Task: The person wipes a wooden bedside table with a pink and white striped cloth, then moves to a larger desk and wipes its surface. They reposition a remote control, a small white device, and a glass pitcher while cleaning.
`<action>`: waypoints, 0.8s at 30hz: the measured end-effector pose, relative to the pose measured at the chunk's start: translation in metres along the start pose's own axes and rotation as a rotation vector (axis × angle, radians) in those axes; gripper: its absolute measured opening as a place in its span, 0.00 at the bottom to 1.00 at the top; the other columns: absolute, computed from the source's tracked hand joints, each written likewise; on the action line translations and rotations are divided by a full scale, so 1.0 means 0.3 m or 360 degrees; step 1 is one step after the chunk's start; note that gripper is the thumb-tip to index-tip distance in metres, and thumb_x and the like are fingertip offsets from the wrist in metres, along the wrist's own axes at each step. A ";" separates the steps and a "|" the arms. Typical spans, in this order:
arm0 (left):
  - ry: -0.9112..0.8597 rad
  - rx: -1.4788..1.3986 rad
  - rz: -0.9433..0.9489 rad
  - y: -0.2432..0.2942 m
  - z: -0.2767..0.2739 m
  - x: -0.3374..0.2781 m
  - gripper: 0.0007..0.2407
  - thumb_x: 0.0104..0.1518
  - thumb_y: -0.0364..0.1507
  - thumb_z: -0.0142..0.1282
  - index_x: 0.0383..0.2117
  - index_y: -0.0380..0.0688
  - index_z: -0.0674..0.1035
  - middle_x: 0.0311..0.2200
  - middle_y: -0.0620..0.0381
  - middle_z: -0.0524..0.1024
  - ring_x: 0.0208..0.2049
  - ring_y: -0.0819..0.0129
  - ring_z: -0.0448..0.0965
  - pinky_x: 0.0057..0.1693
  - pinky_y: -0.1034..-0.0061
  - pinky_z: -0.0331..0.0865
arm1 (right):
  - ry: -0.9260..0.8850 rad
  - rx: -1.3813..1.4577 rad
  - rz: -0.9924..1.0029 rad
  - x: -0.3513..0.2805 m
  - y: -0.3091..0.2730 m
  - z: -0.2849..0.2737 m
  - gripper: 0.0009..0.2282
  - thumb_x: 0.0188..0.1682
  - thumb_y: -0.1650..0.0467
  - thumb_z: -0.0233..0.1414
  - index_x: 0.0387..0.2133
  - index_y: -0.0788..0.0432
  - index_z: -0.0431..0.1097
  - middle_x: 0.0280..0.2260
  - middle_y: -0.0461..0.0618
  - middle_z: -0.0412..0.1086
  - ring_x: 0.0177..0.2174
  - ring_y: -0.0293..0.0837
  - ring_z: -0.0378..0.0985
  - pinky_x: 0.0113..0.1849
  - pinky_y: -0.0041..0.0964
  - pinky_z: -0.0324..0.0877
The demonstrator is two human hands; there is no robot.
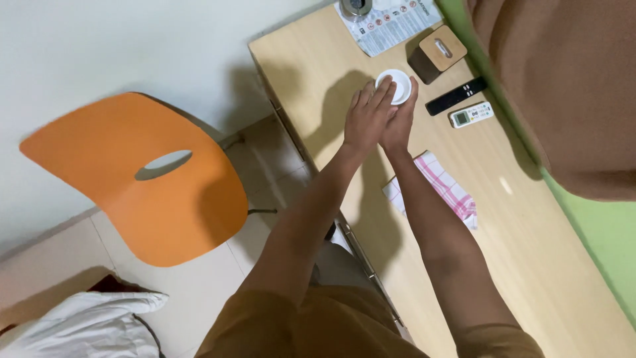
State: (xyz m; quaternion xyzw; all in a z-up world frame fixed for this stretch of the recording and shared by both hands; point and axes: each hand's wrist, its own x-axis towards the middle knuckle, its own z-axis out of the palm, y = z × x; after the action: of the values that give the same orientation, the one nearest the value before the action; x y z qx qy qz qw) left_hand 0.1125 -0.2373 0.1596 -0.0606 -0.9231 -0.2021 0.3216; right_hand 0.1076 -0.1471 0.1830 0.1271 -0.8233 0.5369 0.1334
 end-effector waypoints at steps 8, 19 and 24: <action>0.0056 0.0089 -0.0139 0.055 -0.091 -0.098 0.22 0.57 0.37 0.61 0.58 0.45 0.75 0.63 0.58 0.69 0.62 0.54 0.70 0.65 0.58 0.65 | -0.0109 0.0090 -0.0076 -0.089 0.063 0.008 0.32 0.61 0.63 0.49 0.72 0.59 0.38 0.63 0.64 0.63 0.62 0.56 0.69 0.61 0.46 0.64; -0.0057 0.0166 -0.0210 0.169 -0.086 -0.192 0.23 0.58 0.37 0.61 0.59 0.42 0.74 0.64 0.54 0.68 0.60 0.50 0.70 0.61 0.57 0.68 | -0.0383 0.0025 0.0083 -0.152 0.078 -0.113 0.33 0.61 0.63 0.47 0.72 0.58 0.34 0.62 0.66 0.62 0.61 0.57 0.68 0.58 0.47 0.65; 0.0245 0.0069 -0.0131 0.234 -0.012 -0.165 0.22 0.61 0.34 0.61 0.61 0.44 0.72 0.65 0.54 0.68 0.62 0.48 0.70 0.62 0.56 0.67 | -0.0303 0.0173 -0.0139 -0.122 0.168 -0.205 0.26 0.63 0.68 0.38 0.73 0.59 0.38 0.64 0.65 0.62 0.63 0.57 0.70 0.63 0.47 0.65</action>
State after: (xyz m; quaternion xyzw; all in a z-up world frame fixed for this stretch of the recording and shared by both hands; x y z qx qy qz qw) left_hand 0.1703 -0.1738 0.1551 0.0001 -0.9015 -0.1991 0.3844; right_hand 0.1290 -0.0685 0.1509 0.2204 -0.7956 0.5599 0.0707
